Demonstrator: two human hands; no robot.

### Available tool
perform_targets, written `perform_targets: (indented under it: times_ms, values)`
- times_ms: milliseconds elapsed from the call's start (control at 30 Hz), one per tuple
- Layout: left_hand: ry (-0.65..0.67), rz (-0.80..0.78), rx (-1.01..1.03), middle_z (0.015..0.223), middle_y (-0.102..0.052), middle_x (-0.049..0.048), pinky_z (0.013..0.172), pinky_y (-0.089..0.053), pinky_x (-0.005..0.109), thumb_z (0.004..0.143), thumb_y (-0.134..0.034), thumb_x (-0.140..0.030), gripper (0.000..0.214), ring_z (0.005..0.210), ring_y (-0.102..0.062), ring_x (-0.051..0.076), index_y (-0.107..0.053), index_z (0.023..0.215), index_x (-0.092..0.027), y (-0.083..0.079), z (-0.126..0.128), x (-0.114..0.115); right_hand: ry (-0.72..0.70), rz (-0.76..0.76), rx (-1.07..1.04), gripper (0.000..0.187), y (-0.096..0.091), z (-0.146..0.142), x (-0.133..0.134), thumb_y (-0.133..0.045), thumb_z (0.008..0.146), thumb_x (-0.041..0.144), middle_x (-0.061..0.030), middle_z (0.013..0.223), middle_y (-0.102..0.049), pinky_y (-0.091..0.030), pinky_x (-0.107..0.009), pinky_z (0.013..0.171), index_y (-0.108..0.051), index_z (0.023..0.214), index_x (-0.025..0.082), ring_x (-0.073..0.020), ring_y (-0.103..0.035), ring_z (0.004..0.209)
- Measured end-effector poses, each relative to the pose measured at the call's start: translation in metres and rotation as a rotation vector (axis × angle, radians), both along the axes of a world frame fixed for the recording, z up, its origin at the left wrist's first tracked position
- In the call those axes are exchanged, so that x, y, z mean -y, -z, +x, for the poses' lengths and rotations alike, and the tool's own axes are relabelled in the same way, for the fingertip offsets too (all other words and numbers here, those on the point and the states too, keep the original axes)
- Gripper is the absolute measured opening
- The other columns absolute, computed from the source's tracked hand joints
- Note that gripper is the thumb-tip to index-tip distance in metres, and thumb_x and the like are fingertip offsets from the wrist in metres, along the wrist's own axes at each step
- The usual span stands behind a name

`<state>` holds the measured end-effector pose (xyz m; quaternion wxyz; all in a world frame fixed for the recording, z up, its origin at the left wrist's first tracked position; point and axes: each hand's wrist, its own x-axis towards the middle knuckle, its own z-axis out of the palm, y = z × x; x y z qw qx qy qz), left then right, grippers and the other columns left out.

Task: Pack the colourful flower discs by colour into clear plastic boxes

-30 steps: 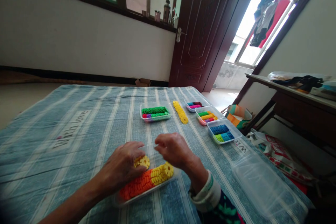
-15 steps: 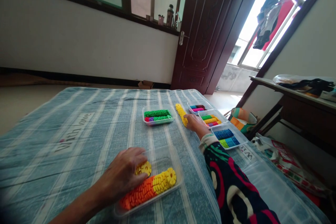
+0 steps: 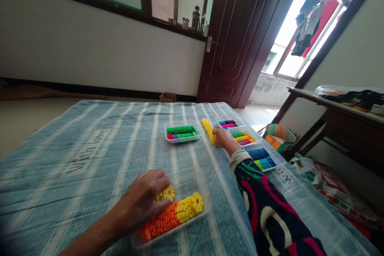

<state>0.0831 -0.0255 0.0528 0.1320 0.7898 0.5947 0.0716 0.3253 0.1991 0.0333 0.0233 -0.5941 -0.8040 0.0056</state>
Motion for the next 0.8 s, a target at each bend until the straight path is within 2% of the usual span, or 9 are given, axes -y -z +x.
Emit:
perform_targets:
  times_ms: [233,400,500,567,633,733,800]
  values:
    - [0.002,0.003,0.001,0.091,-0.062,0.0076,0.084,-0.042,0.039,0.076,-0.055,-0.025,0.01,0.089,-0.056,0.023,-0.062,0.075,-0.018,0.0,0.0,0.001,0.018,-0.017,0.022,0.048,-0.008,0.001,0.007,-0.073,0.069,0.025,-0.0111,0.107,-0.067,-0.043,-0.031,0.075,-0.064,0.116,0.021,-0.0272,-0.062,0.098]
    - [0.014,0.026,-0.005,0.089,-0.061,0.0077,0.083,-0.042,0.039,0.077,-0.055,-0.026,0.012,0.088,-0.056,0.023,-0.063,0.077,-0.018,0.002,0.0,0.0,0.008,-0.024,0.006,0.033,-0.009,0.001,0.013,-0.07,0.069,0.022,-0.0077,0.101,-0.068,-0.04,-0.028,0.07,-0.07,0.102,0.021,-0.0237,-0.062,0.094]
    - [0.022,0.02,-0.022,0.09,-0.061,0.0073,0.082,-0.043,0.038,0.077,-0.055,-0.027,0.012,0.087,-0.056,0.023,-0.063,0.077,-0.018,0.001,0.001,0.0,-0.019,-0.032,-0.011,0.025,-0.018,0.003,0.022,-0.07,0.07,0.021,-0.0057,0.092,-0.069,-0.039,-0.027,0.067,-0.071,0.094,0.019,-0.0212,-0.061,0.086]
    - [0.023,0.017,-0.03,0.09,-0.061,0.0068,0.082,-0.043,0.037,0.078,-0.056,-0.028,0.012,0.087,-0.055,0.022,-0.063,0.077,-0.018,0.0,0.001,0.0,-0.05,-0.034,-0.031,0.021,-0.032,0.003,0.036,-0.07,0.071,0.023,-0.0045,0.089,-0.068,-0.038,-0.026,0.066,-0.07,0.092,0.018,-0.0189,-0.06,0.082]
    - [0.023,0.017,-0.032,0.09,-0.061,0.0064,0.081,-0.043,0.037,0.078,-0.056,-0.028,0.011,0.087,-0.055,0.022,-0.062,0.077,-0.019,-0.001,0.002,0.001,-0.133,-0.052,-0.069,0.017,-0.049,0.0,0.059,-0.07,0.073,0.025,-0.0017,0.085,-0.067,-0.037,-0.025,0.065,-0.069,0.089,0.018,-0.0152,-0.058,0.076]
    - [0.022,0.022,-0.056,0.089,-0.061,0.0061,0.08,-0.043,0.036,0.078,-0.056,-0.028,0.011,0.086,-0.056,0.021,-0.062,0.076,-0.019,0.0,0.003,0.001,-0.48,-0.185,-0.164,0.01,-0.07,-0.015,0.105,-0.07,0.074,0.022,0.0022,0.075,-0.064,-0.036,-0.023,0.063,-0.066,0.082,0.018,-0.0107,-0.054,0.067]
    - [0.024,0.031,-0.079,0.09,-0.062,0.0061,0.08,-0.043,0.035,0.078,-0.056,-0.028,0.011,0.086,-0.056,0.021,-0.063,0.078,-0.019,0.0,0.004,0.001,-0.663,-0.218,-0.126,0.008,-0.073,-0.031,0.134,-0.069,0.074,0.016,0.0035,0.075,-0.064,-0.034,-0.023,0.063,-0.065,0.08,0.019,-0.0093,-0.052,0.067]
